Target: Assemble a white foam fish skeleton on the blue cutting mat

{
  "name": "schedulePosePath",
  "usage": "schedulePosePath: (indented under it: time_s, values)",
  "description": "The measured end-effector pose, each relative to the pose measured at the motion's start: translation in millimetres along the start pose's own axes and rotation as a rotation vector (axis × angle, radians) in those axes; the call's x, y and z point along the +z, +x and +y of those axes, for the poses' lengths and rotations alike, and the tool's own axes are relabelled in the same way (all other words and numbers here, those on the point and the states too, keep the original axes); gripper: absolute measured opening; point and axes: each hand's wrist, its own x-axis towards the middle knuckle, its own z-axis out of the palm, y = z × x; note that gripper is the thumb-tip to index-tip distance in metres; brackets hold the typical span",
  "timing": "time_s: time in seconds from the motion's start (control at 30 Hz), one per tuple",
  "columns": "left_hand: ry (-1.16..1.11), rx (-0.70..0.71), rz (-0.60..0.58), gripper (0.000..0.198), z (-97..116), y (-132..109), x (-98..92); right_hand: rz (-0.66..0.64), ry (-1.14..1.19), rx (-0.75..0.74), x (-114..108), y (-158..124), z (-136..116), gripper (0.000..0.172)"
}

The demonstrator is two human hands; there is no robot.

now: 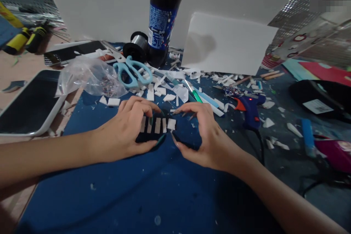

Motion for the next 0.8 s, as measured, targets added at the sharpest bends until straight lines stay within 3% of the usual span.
schedulePosePath:
  time_s: [0.8]
  values:
    - [-0.03, -0.03, -0.024, 0.029, -3.7, -3.2, 0.9, -0.025, 0.055, 0.023, 3.9, 0.3, 7.6, 0.038]
